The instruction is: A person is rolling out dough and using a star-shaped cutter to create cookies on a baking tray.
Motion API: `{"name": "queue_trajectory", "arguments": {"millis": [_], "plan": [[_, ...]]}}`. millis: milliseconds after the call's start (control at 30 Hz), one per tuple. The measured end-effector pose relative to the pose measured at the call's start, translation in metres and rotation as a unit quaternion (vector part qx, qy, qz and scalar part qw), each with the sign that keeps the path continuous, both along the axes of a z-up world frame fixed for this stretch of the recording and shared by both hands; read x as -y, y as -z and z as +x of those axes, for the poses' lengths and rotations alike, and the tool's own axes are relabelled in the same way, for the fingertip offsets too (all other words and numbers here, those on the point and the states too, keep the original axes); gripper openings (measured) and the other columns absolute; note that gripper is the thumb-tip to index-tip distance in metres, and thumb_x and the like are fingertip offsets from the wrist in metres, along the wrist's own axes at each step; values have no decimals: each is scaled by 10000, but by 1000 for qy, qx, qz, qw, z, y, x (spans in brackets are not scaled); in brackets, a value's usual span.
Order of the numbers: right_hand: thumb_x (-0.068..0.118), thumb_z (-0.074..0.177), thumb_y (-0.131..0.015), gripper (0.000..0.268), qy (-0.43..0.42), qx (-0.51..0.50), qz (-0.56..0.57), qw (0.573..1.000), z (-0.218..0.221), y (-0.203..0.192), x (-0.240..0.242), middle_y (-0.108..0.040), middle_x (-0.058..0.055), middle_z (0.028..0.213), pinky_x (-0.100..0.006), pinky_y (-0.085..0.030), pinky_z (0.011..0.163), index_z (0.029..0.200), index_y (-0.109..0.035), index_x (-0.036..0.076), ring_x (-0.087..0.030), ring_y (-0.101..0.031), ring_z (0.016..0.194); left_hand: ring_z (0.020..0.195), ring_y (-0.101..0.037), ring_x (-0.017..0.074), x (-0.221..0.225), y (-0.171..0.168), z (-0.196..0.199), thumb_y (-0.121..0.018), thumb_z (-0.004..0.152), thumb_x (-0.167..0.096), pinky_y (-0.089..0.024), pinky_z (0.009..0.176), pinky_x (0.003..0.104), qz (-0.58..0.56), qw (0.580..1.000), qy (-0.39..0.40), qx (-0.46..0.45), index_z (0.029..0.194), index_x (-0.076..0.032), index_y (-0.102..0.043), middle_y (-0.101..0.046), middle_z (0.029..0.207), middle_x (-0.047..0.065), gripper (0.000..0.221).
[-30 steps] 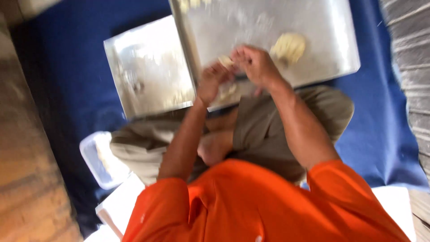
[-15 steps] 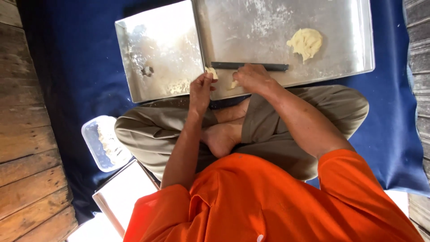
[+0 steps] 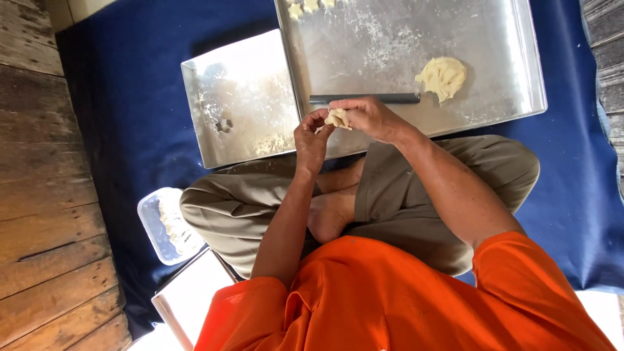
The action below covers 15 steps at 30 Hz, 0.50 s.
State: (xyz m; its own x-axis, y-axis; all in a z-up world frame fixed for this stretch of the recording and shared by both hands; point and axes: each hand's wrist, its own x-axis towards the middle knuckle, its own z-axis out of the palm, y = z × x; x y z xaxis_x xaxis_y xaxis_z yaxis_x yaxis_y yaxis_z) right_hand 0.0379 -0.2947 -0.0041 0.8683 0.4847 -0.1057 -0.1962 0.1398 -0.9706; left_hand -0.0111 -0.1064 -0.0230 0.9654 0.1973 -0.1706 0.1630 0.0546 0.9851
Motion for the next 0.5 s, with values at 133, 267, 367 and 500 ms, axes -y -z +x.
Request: {"name": "queue_trajectory", "arguments": {"millis": [133,267,367,500], "plan": [[29,933,-714,326,32,38,-53,997,-2,12,-7,-753,-218,1013,-302,-609,702,1237,-685,-85,-154,-726,842,912,-678,102,7,2,-8,-818,893,-65,-615,815,274,38,999,-5,1,1078,-83,-757,-670,976,23,196],[78,922,-744,270,68,115,-163,978,-4,29,-14,-772,-121,922,-329,-588,694,1163,-624,86,-233,-755,801,1161,-589,233,15,-22,-32,-685,965,-70,-524,1044,461,-121,992,3,-25,1354,26,-615,-553,1273,149,407],[150,914,-754,210,71,164,-223,958,-15,10,-17,-784,-104,883,-375,-587,715,1102,-663,130,-276,-763,826,1142,-601,255,12,-11,-39,-581,1051,-118,-526,1040,486,-173,983,-12,-66,1406,24,-594,-602,1261,174,382],[270,1036,-614,236,40,191,-234,952,-18,1,-24,-764,-205,989,-521,-568,815,1048,-743,73,-433,-719,952,820,-725,186,-14,46,-38,-665,1009,-80,-674,762,347,-121,987,-83,-69,1133,22,-725,-724,951,131,171]]}}
